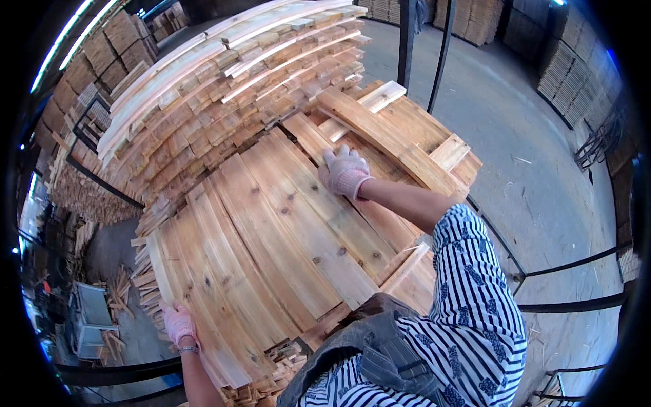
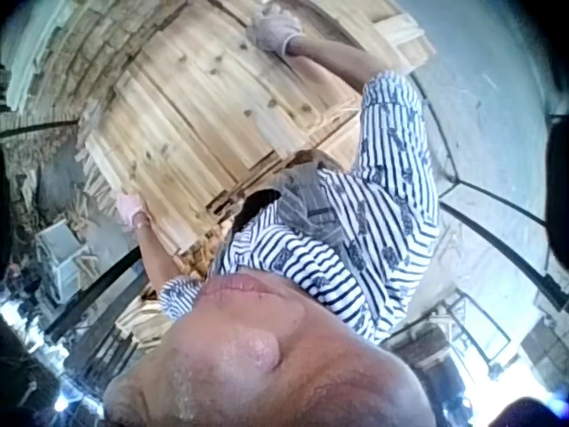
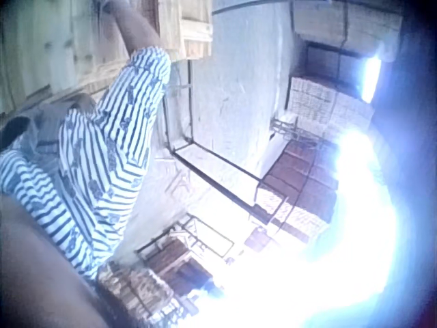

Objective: The person picks up wooden planks from a large pile on the floor and stacks them onto a metal rack. They handle the planks one by one or in small groups, arranging them neatly on the rack.

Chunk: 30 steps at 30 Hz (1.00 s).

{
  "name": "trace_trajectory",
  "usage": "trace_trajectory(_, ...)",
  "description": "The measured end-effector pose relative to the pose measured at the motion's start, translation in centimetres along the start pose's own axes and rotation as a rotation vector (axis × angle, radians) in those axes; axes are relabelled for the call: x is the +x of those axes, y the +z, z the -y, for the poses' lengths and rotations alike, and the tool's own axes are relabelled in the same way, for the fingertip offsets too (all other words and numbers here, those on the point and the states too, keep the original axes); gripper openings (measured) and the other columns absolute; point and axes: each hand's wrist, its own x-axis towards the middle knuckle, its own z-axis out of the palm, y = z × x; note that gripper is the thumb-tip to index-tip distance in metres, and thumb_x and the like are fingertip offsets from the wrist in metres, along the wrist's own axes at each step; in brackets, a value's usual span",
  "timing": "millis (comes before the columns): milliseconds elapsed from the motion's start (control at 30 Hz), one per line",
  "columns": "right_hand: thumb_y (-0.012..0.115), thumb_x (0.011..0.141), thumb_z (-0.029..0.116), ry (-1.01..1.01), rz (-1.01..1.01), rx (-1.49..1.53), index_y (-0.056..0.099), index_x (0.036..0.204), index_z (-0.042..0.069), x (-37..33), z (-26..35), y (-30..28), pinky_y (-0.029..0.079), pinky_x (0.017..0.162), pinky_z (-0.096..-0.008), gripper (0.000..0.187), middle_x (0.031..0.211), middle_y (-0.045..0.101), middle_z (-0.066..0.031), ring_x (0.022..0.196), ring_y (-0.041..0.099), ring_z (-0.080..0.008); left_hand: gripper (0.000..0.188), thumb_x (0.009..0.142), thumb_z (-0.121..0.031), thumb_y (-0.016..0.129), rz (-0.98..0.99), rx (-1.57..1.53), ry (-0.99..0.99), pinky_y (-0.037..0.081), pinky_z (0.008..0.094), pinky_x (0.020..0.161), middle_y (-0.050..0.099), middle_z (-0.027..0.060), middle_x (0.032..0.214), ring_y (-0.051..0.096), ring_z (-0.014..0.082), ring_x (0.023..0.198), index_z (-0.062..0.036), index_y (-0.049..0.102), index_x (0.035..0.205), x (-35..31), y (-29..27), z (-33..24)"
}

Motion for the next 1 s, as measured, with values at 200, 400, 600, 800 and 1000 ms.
trace_trajectory(200, 0.061, 0.094, 0.043, -0.074, 0.004, 0.155, 0.059, 0.133, 0.010, 0.6, -1.6, -1.6, 0.046, 0.105, -0.0535, 0.051, 0.133, 0.054, -0.0266, 0.127, 0.053, -0.0450, 0.065, 0.105, -0.038, 0.041, -0.128, -0.012, 0.114, 0.044, 0.0479, 0.107, 0.051, 0.0332, 0.143, 0.053, 0.0462, 0.129, 0.0031, 0.032, 0.154, 1.9, 2.1, 3.6)
trace_trajectory(400, 0.061, 0.093, 0.033, -0.205, -0.082, -0.232, 0.065, 0.126, 0.012, 0.6, -4.2, -3.7, 0.048, 0.102, -0.0538, 0.040, 0.129, 0.055, -0.0245, 0.124, 0.055, -0.0437, 0.066, 0.105, -0.039, 0.042, -0.047, -0.048, 0.073, 0.039, 0.0451, 0.114, 0.046, 0.0324, 0.149, 0.046, 0.0446, 0.137, 0.0050, 0.032, 0.154, 0.4, 0.7, 0.9)
trace_trajectory(600, 0.060, 0.091, 0.024, -0.484, 0.126, -0.231, 0.069, 0.124, 0.018, 8.9, 1.9, -3.0, 0.049, 0.100, -0.0505, 0.034, 0.140, 0.055, -0.0163, 0.120, 0.059, -0.0381, 0.065, 0.105, -0.036, 0.043, -0.016, -0.057, 0.006, 0.037, 0.0439, 0.116, 0.044, 0.0317, 0.151, 0.044, 0.0440, 0.139, 0.0055, 0.033, 0.153, 0.4, 0.3, 1.1)
trace_trajectory(800, 0.056, 0.093, 0.030, -0.428, -0.852, 0.266, 0.059, 0.130, 0.008, 21.2, 1.3, 0.9, 0.053, 0.097, -0.0500, 0.042, 0.131, 0.063, -0.0191, 0.111, 0.066, -0.0405, 0.064, 0.105, -0.035, 0.044, -0.043, -0.074, 0.051, 0.038, 0.0447, 0.115, 0.045, 0.0316, 0.150, 0.045, 0.0444, 0.138, 0.0045, 0.032, 0.154, 1.0, 0.0, 0.7)
trace_trajectory(1000, 0.058, 0.093, 0.042, -0.185, 0.180, -0.187, 0.051, 0.138, 0.011, 4.8, -2.3, -5.3, 0.050, 0.101, -0.0524, 0.056, 0.131, 0.057, -0.0253, 0.118, 0.060, -0.0433, 0.065, 0.105, -0.037, 0.044, -0.081, -0.017, 0.040, 0.040, 0.0462, 0.113, 0.048, 0.0334, 0.145, 0.049, 0.0458, 0.134, 0.0037, 0.032, 0.155, 0.6, 1.2, 2.2)
